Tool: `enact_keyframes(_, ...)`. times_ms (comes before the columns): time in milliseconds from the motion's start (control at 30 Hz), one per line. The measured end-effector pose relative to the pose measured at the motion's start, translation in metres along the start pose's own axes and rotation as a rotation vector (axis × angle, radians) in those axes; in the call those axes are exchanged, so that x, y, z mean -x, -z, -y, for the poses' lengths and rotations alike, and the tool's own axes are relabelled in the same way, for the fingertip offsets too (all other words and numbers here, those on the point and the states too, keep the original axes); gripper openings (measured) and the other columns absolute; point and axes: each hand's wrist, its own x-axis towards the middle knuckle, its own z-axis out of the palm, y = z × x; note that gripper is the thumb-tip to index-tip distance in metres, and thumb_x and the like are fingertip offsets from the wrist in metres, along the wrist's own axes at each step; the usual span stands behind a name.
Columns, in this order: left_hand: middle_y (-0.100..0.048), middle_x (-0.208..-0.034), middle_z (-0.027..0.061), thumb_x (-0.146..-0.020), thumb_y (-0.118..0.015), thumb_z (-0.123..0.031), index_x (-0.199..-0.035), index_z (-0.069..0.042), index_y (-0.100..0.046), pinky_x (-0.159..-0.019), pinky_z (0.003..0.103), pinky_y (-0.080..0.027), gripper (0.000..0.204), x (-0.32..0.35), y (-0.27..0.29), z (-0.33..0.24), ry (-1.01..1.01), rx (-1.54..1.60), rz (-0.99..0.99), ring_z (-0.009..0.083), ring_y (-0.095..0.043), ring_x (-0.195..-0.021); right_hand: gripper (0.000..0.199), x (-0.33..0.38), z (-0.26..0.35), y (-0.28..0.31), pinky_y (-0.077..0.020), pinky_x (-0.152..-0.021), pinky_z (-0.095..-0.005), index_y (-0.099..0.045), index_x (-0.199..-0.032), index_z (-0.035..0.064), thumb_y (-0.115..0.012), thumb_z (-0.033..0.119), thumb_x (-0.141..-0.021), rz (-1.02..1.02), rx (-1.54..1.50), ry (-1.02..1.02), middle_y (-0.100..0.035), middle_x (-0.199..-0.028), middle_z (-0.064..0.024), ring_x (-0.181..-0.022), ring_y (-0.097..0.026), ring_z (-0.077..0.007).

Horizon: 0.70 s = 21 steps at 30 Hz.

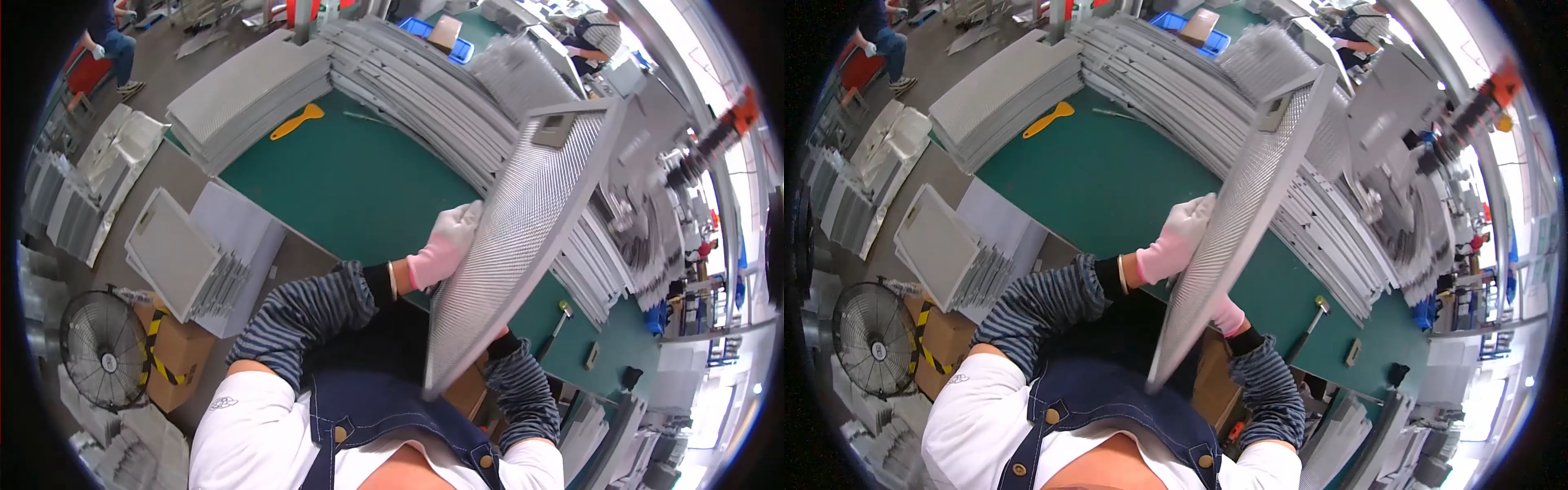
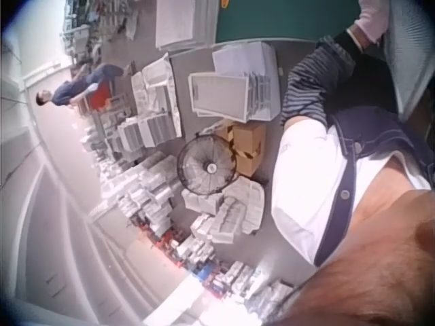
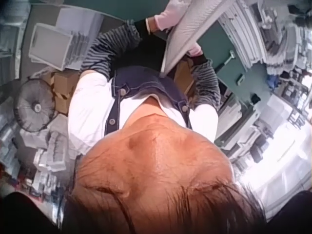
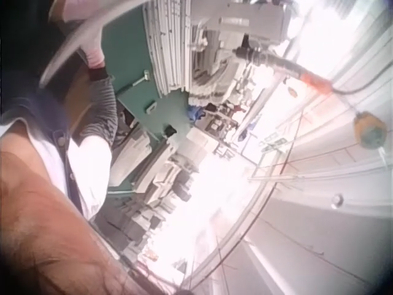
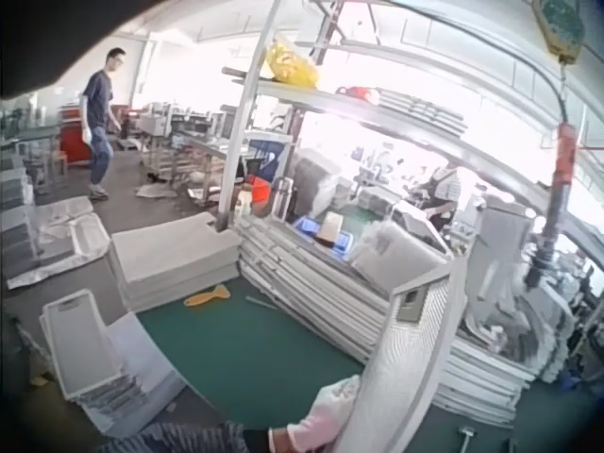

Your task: The worker is assembling a metal mesh filter into a frame and using a pneumatic screwdriver to secure it.

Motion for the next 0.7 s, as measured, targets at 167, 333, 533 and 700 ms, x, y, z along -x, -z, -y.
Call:
enact_keyframes(167,-0.065,-0.098,0.0058,-0.100,-0.053,-0.026,-0.115,0.003,-0.060,-0.083,0.027,-0.049,0.033,-0.017,0.016,-0.001,-0.209,-0.246,0.077,0.0126,-0.058,-0.090,0.028,0.002,0.011,0.038,-0.0514,-0.077,-0.0300,-0.064,-0.107,-0.0048,-0.062,0.005,-0.081,0.103,0.090,0.047,-0.067,-0.092,-0.0086,-0.084,-0.063,-0.0170)
enact_keyframes(333,-0.061,-0.104,0.0158,-0.075,-0.067,-0.017,-0.105,-0.003,-0.064,-0.086,0.044,-0.048,0.033,-0.062,0.179,-0.099,-0.861,-1.588,-0.563,0.0339,-0.058,-0.097,0.030,0.016,0.053,0.103,-0.0499,-0.068,-0.0283,-0.067,-0.098,-0.0036,-0.061,0.002,-0.070,-0.136,1.294,-0.093,-0.066,-0.076,-0.0103,-0.071,-0.062,-0.0164)
enact_keyframes(533,-0.060,-0.120,0.0082,-0.085,-0.063,-0.029,-0.114,-0.010,-0.063,-0.091,0.044,-0.049,0.034,-0.134,0.241,-0.131,-0.465,-2.061,-0.236,0.0301,-0.058,-0.108,0.029,0.006,0.035,0.112,-0.0500,-0.070,-0.0260,-0.067,-0.100,-0.0057,-0.060,-0.003,-0.072,-0.300,1.264,0.140,-0.068,-0.079,-0.0090,-0.075,-0.065,-0.0165)
enact_keyframes(700,-0.061,-0.118,0.0131,-0.089,-0.059,-0.030,-0.114,-0.010,-0.062,-0.092,0.045,-0.048,0.032,-0.169,0.251,-0.122,-0.418,-2.314,-0.001,0.0312,-0.058,-0.112,0.026,-0.012,0.001,0.127,-0.0529,-0.075,-0.0305,-0.067,-0.103,-0.0002,-0.069,0.004,-0.078,-0.383,1.067,0.336,-0.065,-0.091,-0.0117,-0.085,-0.066,-0.0199)
